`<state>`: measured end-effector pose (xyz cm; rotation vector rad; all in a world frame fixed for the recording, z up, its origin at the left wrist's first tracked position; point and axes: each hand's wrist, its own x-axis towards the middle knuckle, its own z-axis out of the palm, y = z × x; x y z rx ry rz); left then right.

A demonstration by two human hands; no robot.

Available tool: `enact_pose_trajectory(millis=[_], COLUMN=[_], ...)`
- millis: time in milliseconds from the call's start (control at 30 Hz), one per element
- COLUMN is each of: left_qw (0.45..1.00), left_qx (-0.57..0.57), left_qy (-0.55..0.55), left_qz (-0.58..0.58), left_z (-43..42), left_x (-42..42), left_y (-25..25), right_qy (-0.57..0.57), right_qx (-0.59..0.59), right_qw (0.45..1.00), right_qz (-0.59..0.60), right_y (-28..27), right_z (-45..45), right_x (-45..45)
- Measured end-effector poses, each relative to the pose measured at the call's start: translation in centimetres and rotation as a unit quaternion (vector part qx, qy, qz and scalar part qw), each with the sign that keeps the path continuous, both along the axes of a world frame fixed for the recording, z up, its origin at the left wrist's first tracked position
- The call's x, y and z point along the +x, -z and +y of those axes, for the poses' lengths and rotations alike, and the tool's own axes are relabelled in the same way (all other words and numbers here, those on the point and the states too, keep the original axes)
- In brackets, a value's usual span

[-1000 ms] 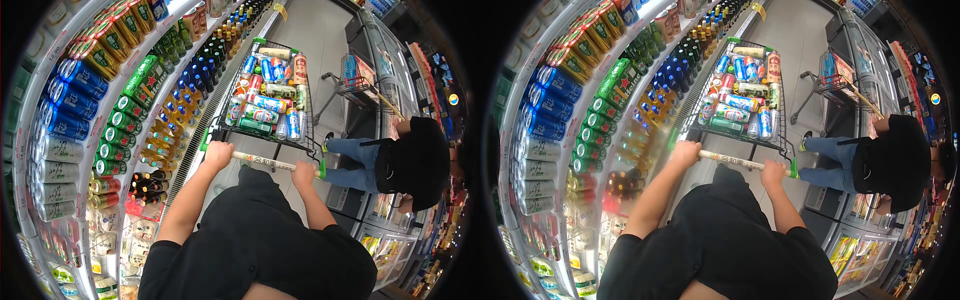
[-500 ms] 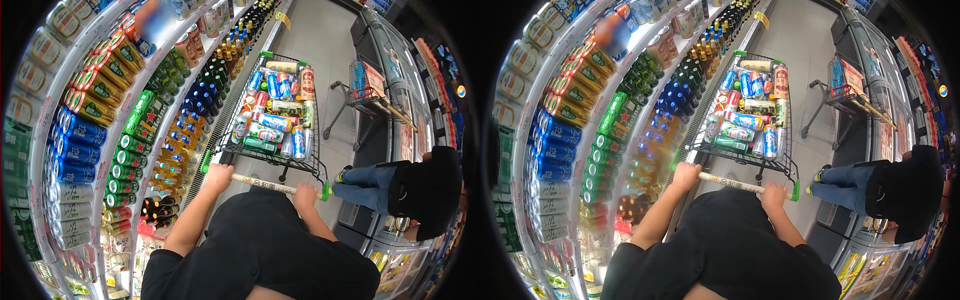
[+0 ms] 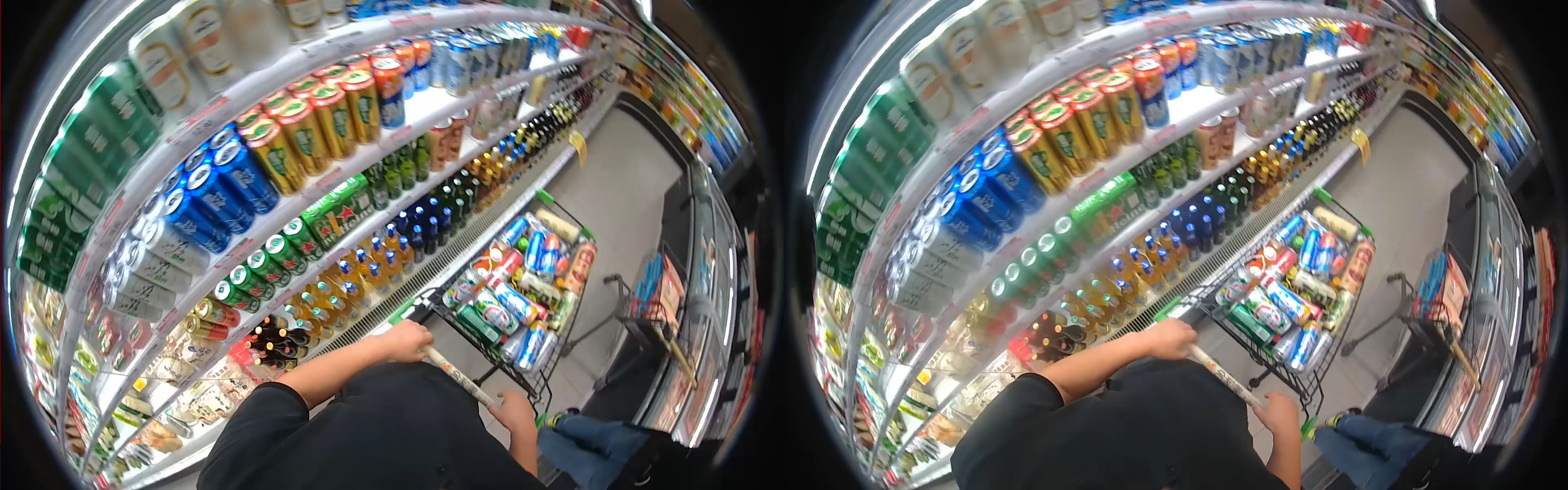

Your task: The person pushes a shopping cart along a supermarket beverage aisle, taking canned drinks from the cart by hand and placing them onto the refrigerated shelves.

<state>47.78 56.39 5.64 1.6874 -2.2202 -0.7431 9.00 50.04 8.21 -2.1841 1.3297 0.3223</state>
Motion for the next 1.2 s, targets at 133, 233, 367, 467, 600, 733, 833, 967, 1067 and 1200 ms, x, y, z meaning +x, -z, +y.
enact_pose_trajectory(millis=[133,233,367,467,600,733,833,967,1067,1200], left_qw=[0.983,0.956,0.893,0.83,0.714,0.613,0.574,0.549,0.551,0.561], left_qx=[-0.016,-0.131,-0.241,-0.331,-0.471,-0.55,-0.564,-0.559,-0.515,-0.486], left_qy=[-0.128,-0.233,-0.363,-0.44,-0.518,-0.565,-0.59,-0.616,-0.655,-0.67], left_qz=[0.133,0.121,0.114,0.091,0.021,-0.048,-0.067,-0.081,-0.05,-0.005], left_z=[1.6,3.9,8.1,11.8,18.1,22.6,24.8,26.1,25.9,27.0], left_x=[3.4,7.6,12.0,14.6,17.1,19.0,20.4,21.4,20.7,21.9], left_y=[-4.9,-8.0,-13.8,-17.4,-21.8,-24.1,-24.4,-23.7,-22.9,-20.3], right_qy=[-0.063,-0.161,-0.278,-0.334,-0.417,-0.474,-0.485,-0.475,-0.465,-0.45], right_qx=[-0.086,-0.107,-0.102,-0.078,-0.057,-0.055,-0.075,-0.137,-0.132,-0.197], right_qw=[0.991,0.969,0.935,0.903,0.82,0.732,0.674,0.707,0.783,0.757], right_qz=[-0.083,-0.153,-0.197,-0.258,-0.388,-0.487,-0.552,-0.505,-0.392,-0.43], right_y=[-2.2,-5.0,-8.6,-11.3,-17.2,-22.6,-26.9,-30.4,-30.5,-28.5], right_z=[-3.4,-4.4,-3.5,-2.1,1.6,6.8,11.4,16.9,19.1,20.8], right_x=[7.3,15.9,25.2,31.6,41.7,48.9,54.7,60.6,63.3,64.7])
